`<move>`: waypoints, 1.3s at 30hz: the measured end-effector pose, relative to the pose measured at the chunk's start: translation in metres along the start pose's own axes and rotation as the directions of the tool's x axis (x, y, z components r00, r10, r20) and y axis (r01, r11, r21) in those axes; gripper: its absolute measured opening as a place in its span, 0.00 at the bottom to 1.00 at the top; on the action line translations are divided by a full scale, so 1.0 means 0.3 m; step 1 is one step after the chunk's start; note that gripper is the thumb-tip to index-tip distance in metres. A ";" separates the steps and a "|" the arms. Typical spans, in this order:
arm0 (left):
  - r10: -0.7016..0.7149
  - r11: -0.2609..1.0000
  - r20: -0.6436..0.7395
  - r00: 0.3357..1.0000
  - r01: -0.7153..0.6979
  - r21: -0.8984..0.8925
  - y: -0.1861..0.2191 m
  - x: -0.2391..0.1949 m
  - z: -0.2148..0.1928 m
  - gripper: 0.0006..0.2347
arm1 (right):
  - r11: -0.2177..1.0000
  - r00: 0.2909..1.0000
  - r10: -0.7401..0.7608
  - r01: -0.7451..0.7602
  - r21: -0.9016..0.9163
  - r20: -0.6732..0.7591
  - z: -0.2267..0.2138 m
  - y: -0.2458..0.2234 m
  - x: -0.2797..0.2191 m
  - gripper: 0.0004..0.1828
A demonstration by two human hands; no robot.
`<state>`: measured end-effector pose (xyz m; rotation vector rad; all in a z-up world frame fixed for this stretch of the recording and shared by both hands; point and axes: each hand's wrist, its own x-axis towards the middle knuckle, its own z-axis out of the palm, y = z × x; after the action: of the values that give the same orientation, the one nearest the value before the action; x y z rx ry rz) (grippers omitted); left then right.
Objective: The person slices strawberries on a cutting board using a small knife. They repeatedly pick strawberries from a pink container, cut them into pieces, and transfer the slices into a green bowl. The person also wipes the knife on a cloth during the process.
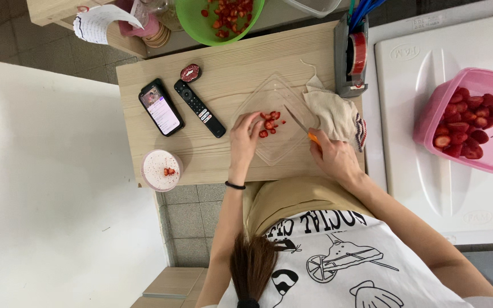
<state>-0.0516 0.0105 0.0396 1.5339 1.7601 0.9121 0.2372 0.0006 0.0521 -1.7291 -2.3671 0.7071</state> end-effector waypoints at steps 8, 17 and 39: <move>-0.133 0.975 -0.127 0.983 0.152 0.159 0.012 -0.143 -0.030 0.16 | 0.885 0.884 -0.465 0.466 -0.006 0.050 -0.018 -0.116 0.014 0.14; -0.153 0.957 -0.086 0.984 0.170 0.237 -0.031 -0.142 -0.020 0.17 | 0.934 0.917 -0.357 0.345 -0.097 -0.180 -0.130 -0.097 0.161 0.10; 0.738 0.322 0.625 0.255 -0.947 0.006 0.678 0.092 0.914 0.22 | 0.952 0.974 0.031 0.040 0.303 -0.226 0.347 0.371 -0.187 0.21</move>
<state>0.2832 0.0822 0.0517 2.8301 0.5185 0.4428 0.3144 -0.0558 -0.0792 -1.5787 -1.9881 0.7798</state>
